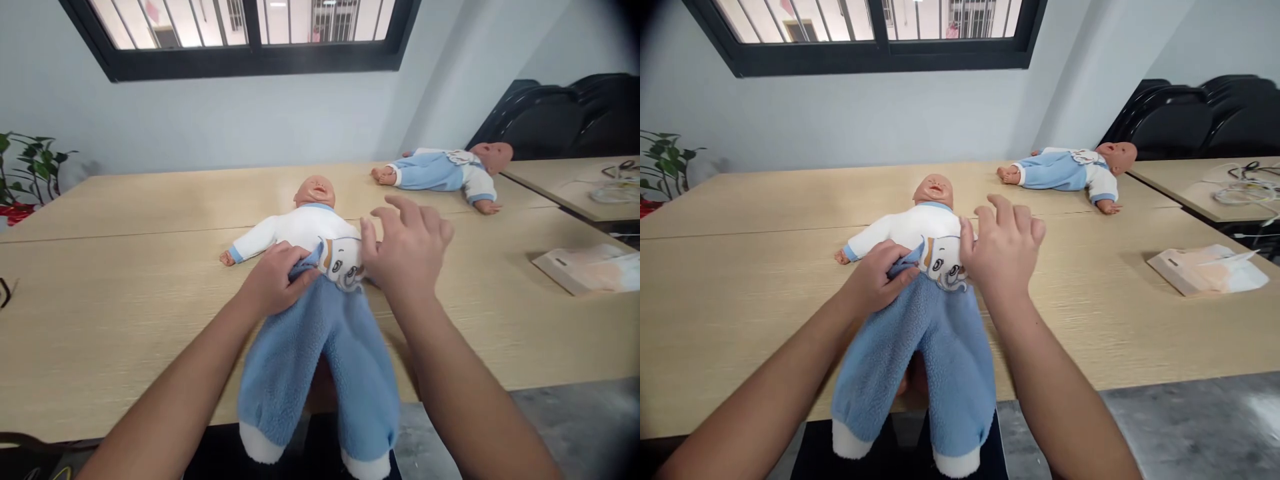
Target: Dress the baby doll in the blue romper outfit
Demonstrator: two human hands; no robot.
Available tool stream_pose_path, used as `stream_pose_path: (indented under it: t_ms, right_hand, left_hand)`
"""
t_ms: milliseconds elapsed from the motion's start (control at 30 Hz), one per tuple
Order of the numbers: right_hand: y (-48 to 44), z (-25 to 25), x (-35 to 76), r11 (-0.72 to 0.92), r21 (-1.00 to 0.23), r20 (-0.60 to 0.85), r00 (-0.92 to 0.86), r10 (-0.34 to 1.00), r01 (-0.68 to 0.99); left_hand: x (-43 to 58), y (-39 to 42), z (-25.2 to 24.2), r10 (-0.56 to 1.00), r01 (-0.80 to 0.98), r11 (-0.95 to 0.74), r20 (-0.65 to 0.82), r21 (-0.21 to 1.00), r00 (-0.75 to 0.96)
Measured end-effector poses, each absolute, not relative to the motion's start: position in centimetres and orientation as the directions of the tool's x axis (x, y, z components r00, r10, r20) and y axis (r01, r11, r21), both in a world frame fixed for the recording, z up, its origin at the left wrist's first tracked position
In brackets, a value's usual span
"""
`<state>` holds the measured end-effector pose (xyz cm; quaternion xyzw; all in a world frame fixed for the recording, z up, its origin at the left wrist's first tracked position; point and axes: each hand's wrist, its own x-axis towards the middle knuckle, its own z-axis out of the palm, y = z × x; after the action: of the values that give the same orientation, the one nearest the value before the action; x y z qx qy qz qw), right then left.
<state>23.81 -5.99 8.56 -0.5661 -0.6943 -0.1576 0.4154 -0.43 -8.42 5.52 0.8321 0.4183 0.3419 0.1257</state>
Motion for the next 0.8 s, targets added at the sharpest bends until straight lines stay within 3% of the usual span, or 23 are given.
stream_pose_path:
  t_ms: [100,167,233,333,433,600,667,800]
  right_hand:
    - [-6.1,8.0,22.7,0.561,-0.234,0.654,-0.298,0.695,0.794]
    - [-6.0,7.4,22.1,0.683,-0.298,0.553,-0.463,0.693,0.666]
    - [-6.0,6.9,21.8,0.702,-0.411,0.537,-0.468,0.702,0.581]
    - [-6.5,6.9,21.5,0.594,-0.669,0.507,-0.311,0.804,0.447]
    - [-7.0,7.2,21.4,0.436,-0.864,0.354,-0.313,0.881,0.252]
    - [-6.9,7.7,21.6,0.302,-0.941,0.16,-0.585,0.795,0.152]
    - [-6.7,8.0,22.0,0.26,-0.957,0.099,-0.691,0.716,0.132]
    - [-6.2,8.5,22.9,0.216,-0.963,-0.002,-0.806,0.592,0.161]
  left_hand:
    - [-0.2,-8.5,5.5,0.759,0.593,-0.647,0.476,0.479,0.444]
    - [-0.3,-8.4,5.4,0.747,0.546,-0.664,0.489,0.511,0.451]
    - [-0.5,-8.2,5.2,0.751,0.496,-0.66,0.493,0.564,0.439]
    - [-0.6,-8.1,5.0,0.779,0.456,-0.626,0.486,0.633,0.397]
    - [-0.7,-8.1,4.7,0.766,0.463,-0.642,0.51,0.611,0.391]
    - [-0.7,-7.7,4.4,0.69,0.532,-0.695,0.658,0.484,0.303]
    - [-0.5,-7.7,4.4,0.671,0.456,-0.72,0.69,0.523,0.269]
    - [0.3,-8.4,4.2,0.738,0.187,-0.673,0.637,0.715,0.22]
